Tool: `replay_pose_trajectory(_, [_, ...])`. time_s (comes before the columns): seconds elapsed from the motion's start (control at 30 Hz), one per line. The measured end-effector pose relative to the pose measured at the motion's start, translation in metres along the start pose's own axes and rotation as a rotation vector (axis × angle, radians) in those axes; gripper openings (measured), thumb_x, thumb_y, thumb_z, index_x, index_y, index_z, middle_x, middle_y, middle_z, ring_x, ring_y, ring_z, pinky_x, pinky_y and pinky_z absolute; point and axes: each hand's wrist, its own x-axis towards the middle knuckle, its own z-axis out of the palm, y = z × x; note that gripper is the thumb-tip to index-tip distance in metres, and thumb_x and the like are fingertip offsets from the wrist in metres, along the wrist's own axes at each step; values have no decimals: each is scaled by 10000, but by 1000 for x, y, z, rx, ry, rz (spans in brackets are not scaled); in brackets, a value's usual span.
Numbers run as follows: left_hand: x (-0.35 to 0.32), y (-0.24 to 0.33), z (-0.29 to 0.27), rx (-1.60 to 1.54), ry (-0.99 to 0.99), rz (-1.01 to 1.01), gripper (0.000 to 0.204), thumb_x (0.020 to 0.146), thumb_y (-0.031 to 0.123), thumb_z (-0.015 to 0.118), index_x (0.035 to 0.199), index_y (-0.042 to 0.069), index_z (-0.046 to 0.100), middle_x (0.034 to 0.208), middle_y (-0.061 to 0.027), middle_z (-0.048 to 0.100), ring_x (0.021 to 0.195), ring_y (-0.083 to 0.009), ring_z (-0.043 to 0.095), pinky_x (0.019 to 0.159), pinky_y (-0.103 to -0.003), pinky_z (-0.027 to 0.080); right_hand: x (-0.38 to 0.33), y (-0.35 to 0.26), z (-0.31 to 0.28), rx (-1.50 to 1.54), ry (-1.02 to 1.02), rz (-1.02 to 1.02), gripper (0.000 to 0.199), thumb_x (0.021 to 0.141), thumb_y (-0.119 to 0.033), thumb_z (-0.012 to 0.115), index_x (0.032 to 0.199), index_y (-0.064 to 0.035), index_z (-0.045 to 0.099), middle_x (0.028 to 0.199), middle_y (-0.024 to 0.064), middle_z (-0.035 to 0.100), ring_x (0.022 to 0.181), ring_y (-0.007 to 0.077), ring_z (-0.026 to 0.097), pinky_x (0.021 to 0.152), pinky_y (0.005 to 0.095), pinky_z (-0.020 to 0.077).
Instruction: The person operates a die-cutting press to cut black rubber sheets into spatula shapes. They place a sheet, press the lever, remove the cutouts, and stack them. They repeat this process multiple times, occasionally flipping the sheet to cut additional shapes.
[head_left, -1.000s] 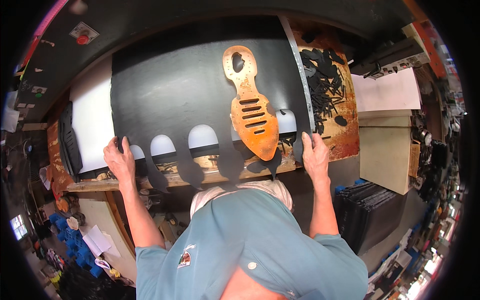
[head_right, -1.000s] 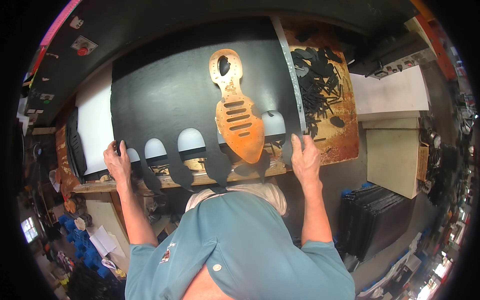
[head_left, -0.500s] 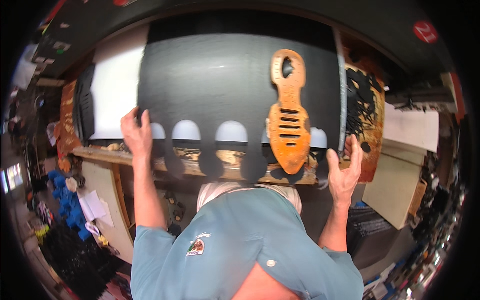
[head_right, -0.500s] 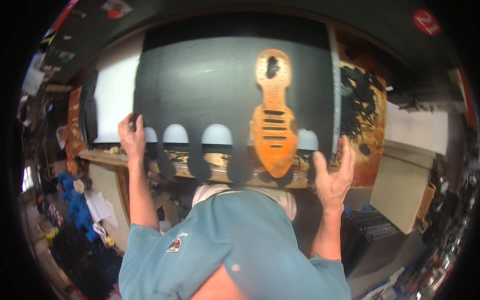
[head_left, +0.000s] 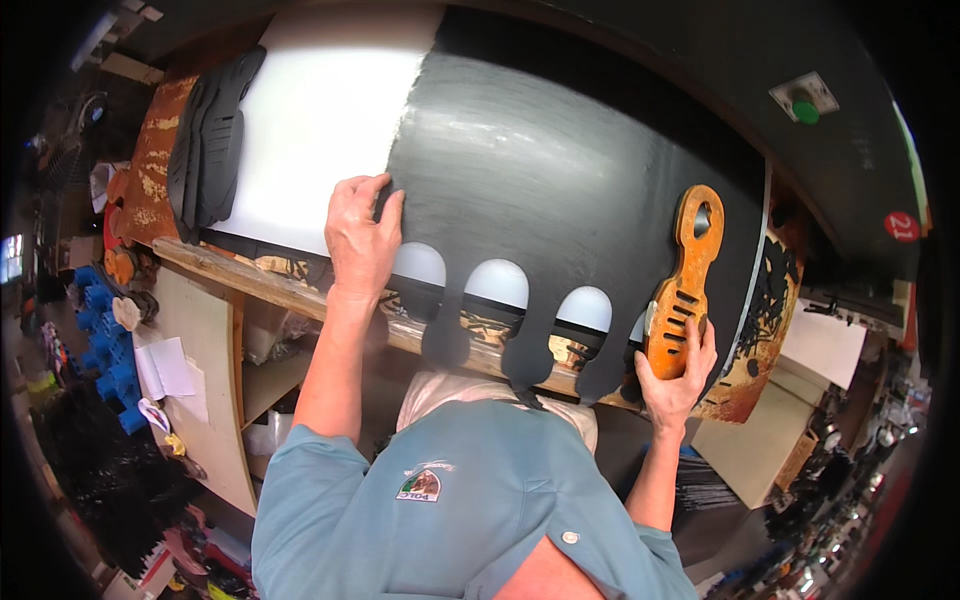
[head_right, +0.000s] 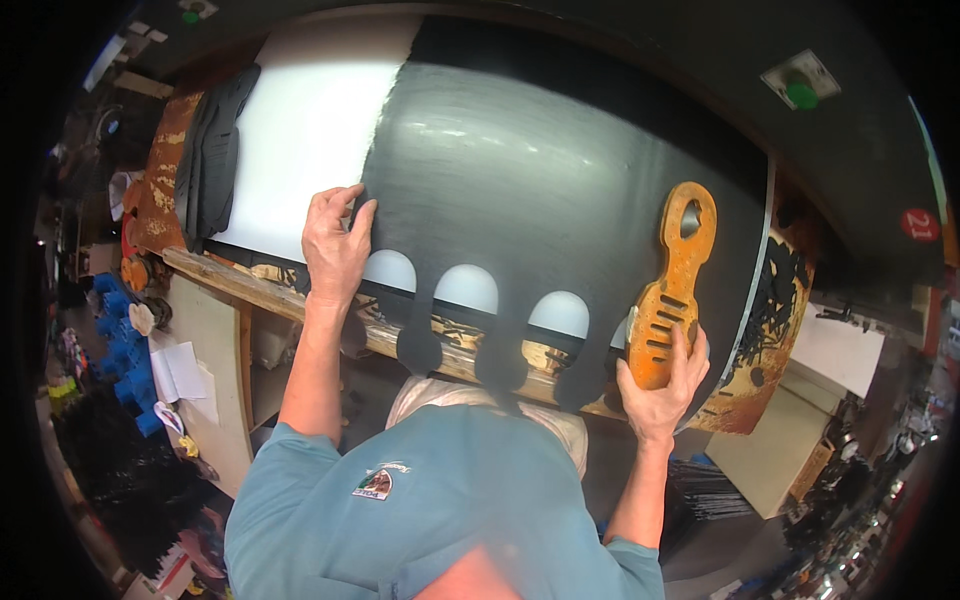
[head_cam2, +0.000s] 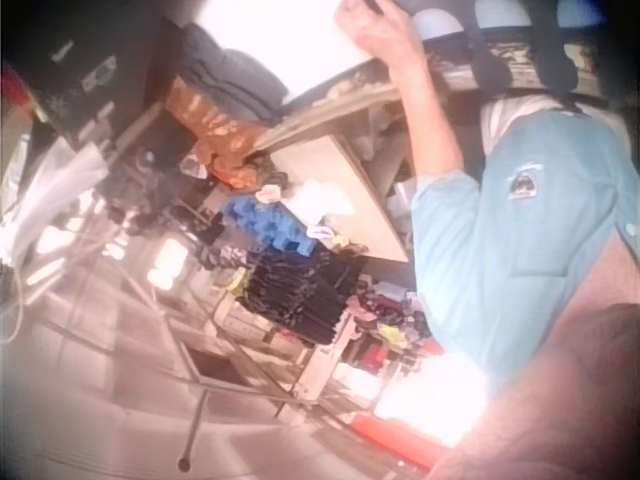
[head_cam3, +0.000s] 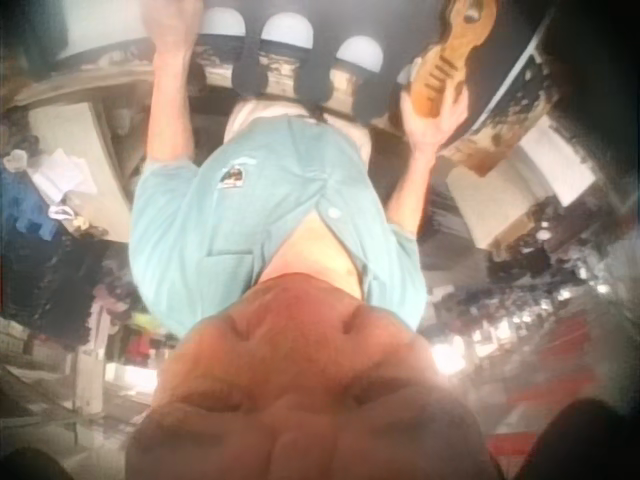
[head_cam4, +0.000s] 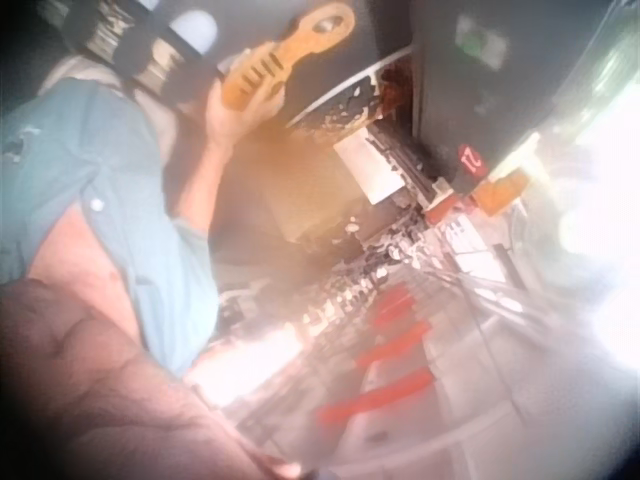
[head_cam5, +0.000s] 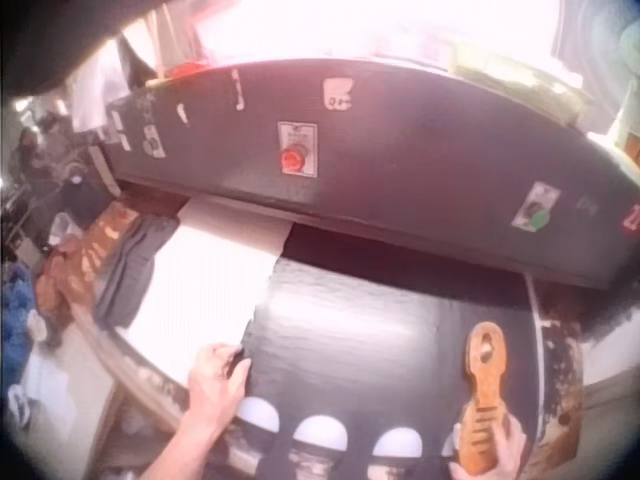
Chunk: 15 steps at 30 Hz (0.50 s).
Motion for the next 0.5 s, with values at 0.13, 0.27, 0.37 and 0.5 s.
replay_pose_trajectory(0.13, [3,-3,-6,-77,-25,18,269,900,46,827,1162,39,766,1069,-131,711,838,-263,679,773,-395,575,7,-35,-14,457,40,276,809,716,-90,923,1466,6,637,1632,234,463,1508,357,474,1251,457,384])
replay_pose_trajectory(0.27, [1,-2,-11,-191,-104,-64,208,888,39,816,1090,13,772,1046,-171,699,899,-353,710,783,-442,585,22,-81,-1,853,-39,172,804,764,-89,928,1488,38,604,1648,227,444,1509,339,485,1264,459,371])
replay_pose_trajectory(0.37, [2,-6,-10,-211,-86,-28,170,888,15,812,1050,23,764,1003,-150,702,836,-338,713,720,-422,586,50,-123,38,998,-138,151,816,758,-84,939,1490,34,598,1672,234,418,1510,332,491,1259,454,392])
replay_pose_trajectory(0.5, [5,-13,-4,-256,-6,59,166,879,-33,799,1023,33,749,942,-138,703,823,-327,711,703,-412,588,93,-189,102,845,-150,7,724,716,-148,951,1389,-35,710,1619,252,475,1468,338,533,1223,424,430])
